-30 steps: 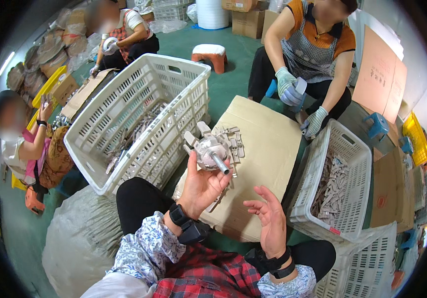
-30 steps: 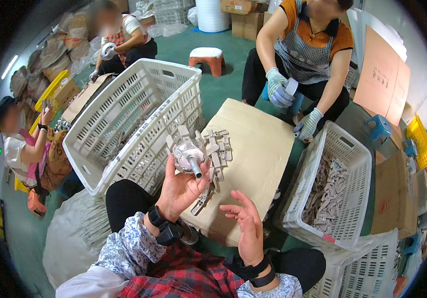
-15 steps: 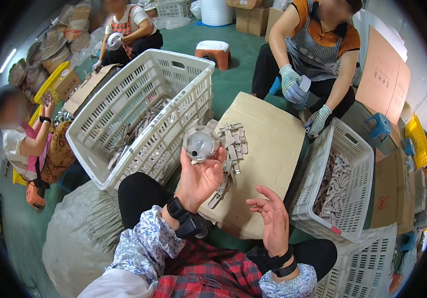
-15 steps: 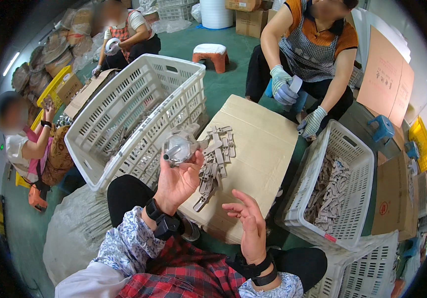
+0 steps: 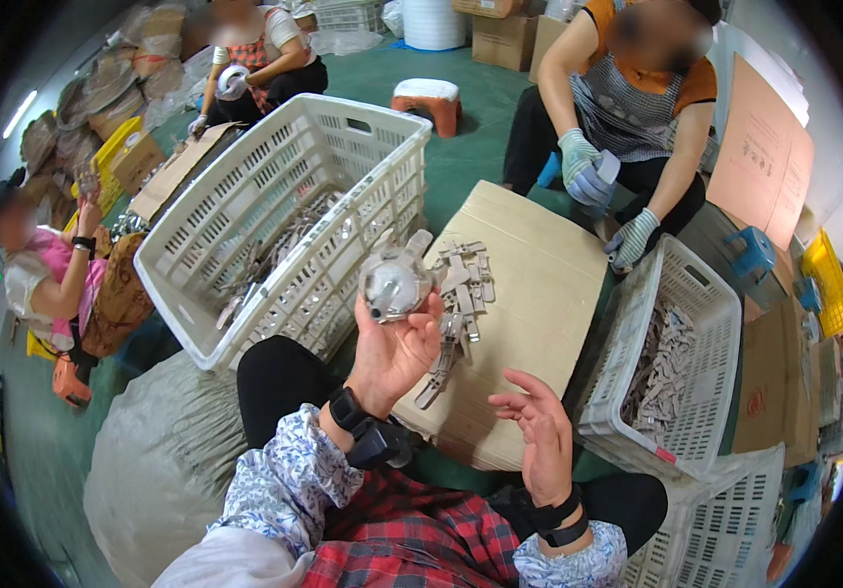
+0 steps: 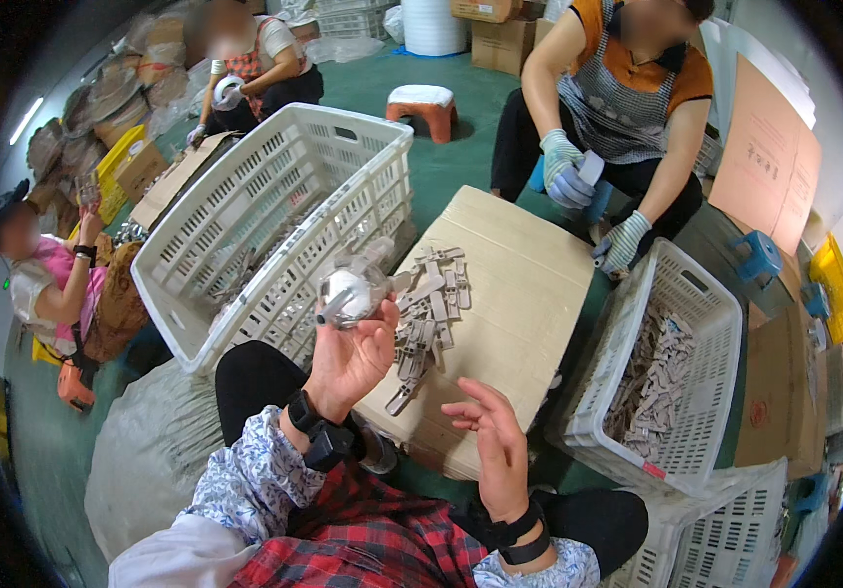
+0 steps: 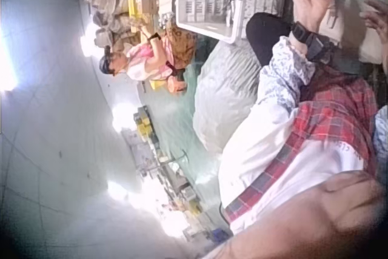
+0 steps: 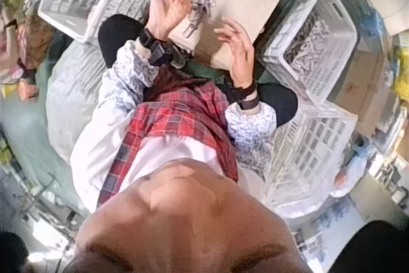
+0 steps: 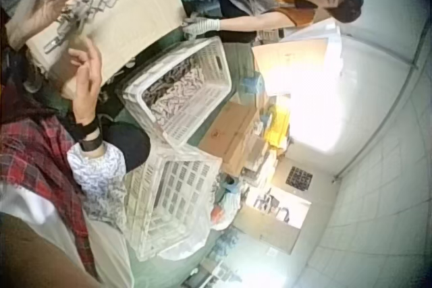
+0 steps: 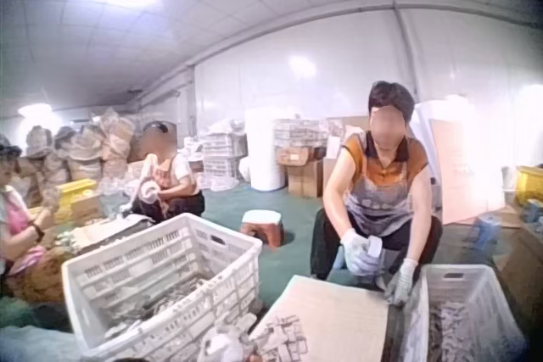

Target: The person is seen picking up small grey plastic parts from a crate and lining them up on a cardboard-covered table to assemble them into a circular base unit.

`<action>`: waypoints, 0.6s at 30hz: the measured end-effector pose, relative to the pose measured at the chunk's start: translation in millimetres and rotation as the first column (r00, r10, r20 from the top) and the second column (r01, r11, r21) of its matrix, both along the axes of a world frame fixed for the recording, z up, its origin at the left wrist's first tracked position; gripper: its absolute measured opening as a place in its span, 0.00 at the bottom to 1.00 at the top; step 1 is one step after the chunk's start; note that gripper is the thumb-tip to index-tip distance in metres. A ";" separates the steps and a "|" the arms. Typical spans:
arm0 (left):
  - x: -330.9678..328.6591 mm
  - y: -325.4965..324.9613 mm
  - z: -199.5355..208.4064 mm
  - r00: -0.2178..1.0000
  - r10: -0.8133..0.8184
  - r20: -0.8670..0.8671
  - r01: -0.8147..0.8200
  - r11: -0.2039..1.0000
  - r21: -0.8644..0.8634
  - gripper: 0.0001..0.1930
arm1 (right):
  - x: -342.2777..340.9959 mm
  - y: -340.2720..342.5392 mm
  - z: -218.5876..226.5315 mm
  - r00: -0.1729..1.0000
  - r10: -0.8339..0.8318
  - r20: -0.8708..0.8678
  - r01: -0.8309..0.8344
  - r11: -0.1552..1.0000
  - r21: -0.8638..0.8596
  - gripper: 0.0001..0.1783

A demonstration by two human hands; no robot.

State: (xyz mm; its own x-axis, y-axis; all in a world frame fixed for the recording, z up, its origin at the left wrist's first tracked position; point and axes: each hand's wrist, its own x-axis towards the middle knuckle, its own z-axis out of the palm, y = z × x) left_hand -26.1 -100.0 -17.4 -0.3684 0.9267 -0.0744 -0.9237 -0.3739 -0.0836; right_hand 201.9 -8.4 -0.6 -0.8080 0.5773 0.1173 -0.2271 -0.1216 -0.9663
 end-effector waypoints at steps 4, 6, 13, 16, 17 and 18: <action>1.1 -6.8 -6.7 0.965 0.207 -0.163 -0.237 0.952 -0.194 0.43 | 8.1 -4.9 -0.2 0.998 -0.051 0.032 0.052 0.998 -0.031 0.30; -0.8 -12.1 -5.0 0.960 0.262 -0.099 -0.279 0.931 -0.234 0.36 | 13.6 -4.3 -5.4 0.997 -0.072 0.030 0.073 0.997 -0.027 0.29; -63.4 -65.7 4.0 0.804 0.291 -0.518 -0.530 0.745 -0.405 0.23 | 9.2 -6.9 -6.8 0.999 -0.028 0.043 0.032 0.995 -0.090 0.33; -111.2 -91.7 0.2 0.620 0.271 -0.736 -0.680 0.654 -0.332 0.21 | 7.4 -5.8 -11.9 0.997 -0.022 0.081 0.028 0.997 -0.071 0.32; -134.1 -102.9 -5.3 0.557 0.254 -0.791 -0.726 0.612 -0.315 0.20 | 5.2 -6.7 -12.3 0.997 -0.014 0.080 0.020 0.997 -0.069 0.32; -155.3 -112.8 -11.5 0.497 0.230 -0.837 -0.765 0.571 -0.297 0.18 | 4.9 -7.7 -13.0 0.996 -0.023 0.084 0.029 0.997 -0.066 0.32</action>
